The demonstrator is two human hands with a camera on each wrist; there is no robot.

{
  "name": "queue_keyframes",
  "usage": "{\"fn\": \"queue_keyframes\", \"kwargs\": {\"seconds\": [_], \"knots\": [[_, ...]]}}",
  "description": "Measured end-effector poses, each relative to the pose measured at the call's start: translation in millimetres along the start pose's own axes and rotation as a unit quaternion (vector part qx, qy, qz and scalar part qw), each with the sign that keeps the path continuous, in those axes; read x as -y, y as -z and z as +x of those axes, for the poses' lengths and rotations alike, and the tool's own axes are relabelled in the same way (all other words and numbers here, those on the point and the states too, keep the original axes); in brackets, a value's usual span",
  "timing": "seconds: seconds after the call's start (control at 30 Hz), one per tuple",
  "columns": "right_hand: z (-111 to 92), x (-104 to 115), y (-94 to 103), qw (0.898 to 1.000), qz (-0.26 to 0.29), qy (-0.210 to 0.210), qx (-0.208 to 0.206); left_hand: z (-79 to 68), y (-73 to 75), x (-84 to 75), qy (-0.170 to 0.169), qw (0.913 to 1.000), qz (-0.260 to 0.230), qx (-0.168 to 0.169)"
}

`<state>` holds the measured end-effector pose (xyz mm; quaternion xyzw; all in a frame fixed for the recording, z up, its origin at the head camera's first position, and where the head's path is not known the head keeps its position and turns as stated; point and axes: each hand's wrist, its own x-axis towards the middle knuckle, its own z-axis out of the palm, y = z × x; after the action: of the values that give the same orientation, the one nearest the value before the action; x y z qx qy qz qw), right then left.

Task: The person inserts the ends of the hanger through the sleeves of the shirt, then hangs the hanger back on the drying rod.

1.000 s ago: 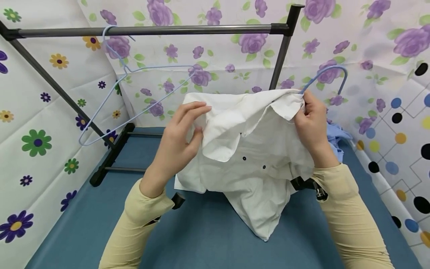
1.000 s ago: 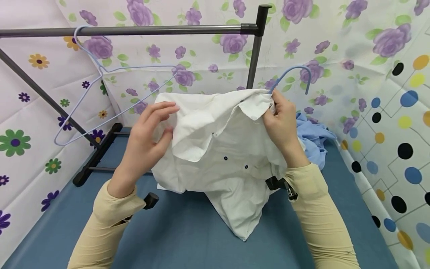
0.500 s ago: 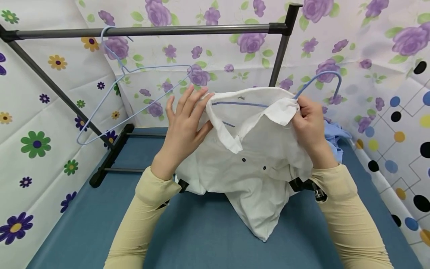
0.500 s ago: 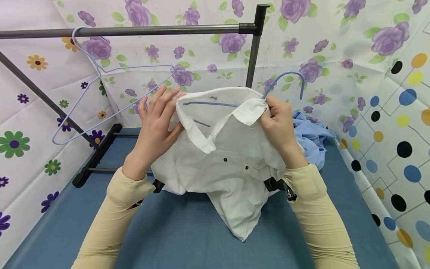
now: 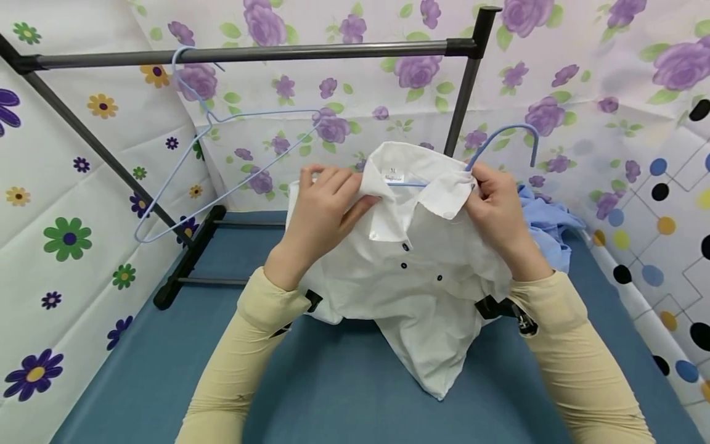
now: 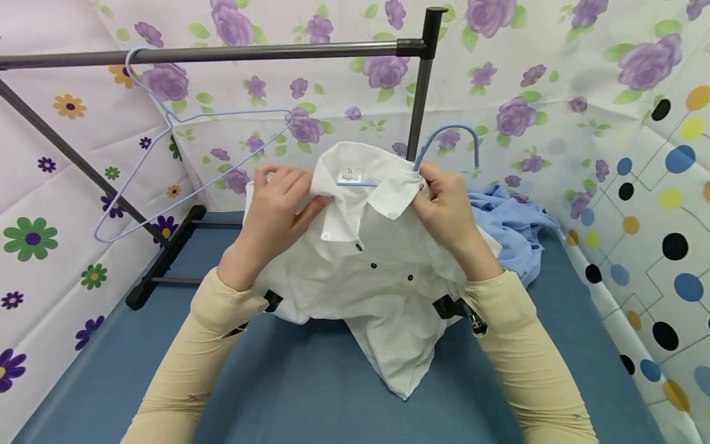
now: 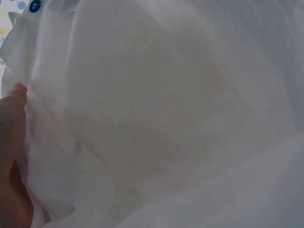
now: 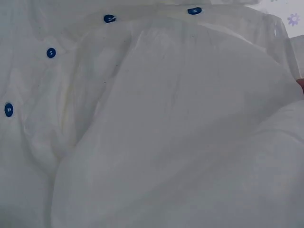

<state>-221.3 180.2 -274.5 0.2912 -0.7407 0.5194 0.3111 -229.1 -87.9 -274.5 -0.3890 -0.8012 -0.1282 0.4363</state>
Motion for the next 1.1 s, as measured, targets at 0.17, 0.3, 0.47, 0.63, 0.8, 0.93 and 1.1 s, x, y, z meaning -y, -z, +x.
{"fn": "queue_keyframes", "kwargs": {"seconds": [0.17, 0.3, 0.47, 0.63, 0.8, 0.93, 1.1], "knots": [[-0.1, -1.1, -3.7, 0.999, -0.015, 0.027, 0.035, -0.1, -2.8, -3.6, -0.018, 0.9993, -0.032, 0.01], [0.9, -2.5, -4.9, 0.997, -0.031, 0.055, 0.053, -1.9, -0.9, -2.6, -0.023, 0.9993, -0.028, 0.011], [3.8, -4.7, 0.5, 0.994, -0.044, 0.072, 0.074, -5.5, 3.7, 2.0, -0.024, 0.9996, -0.016, -0.006], [3.2, -1.8, 12.1, 0.995, -0.007, 0.039, 0.087, -9.6, 9.4, 8.2, -0.016, 0.9989, -0.021, -0.038], [5.1, 17.5, 23.6, 0.994, -0.009, 0.042, 0.097, -11.1, 15.0, 13.0, -0.005, 0.9978, -0.024, -0.062], [4.1, 16.9, 32.2, 0.992, -0.036, 0.063, 0.099, -12.0, 18.1, 14.5, 0.006, 0.9976, -0.024, -0.065], [0.3, 11.0, 40.8, 0.991, -0.07, 0.073, 0.092, -13.7, 23.6, 17.9, 0.027, 0.9965, -0.023, -0.075]]}}
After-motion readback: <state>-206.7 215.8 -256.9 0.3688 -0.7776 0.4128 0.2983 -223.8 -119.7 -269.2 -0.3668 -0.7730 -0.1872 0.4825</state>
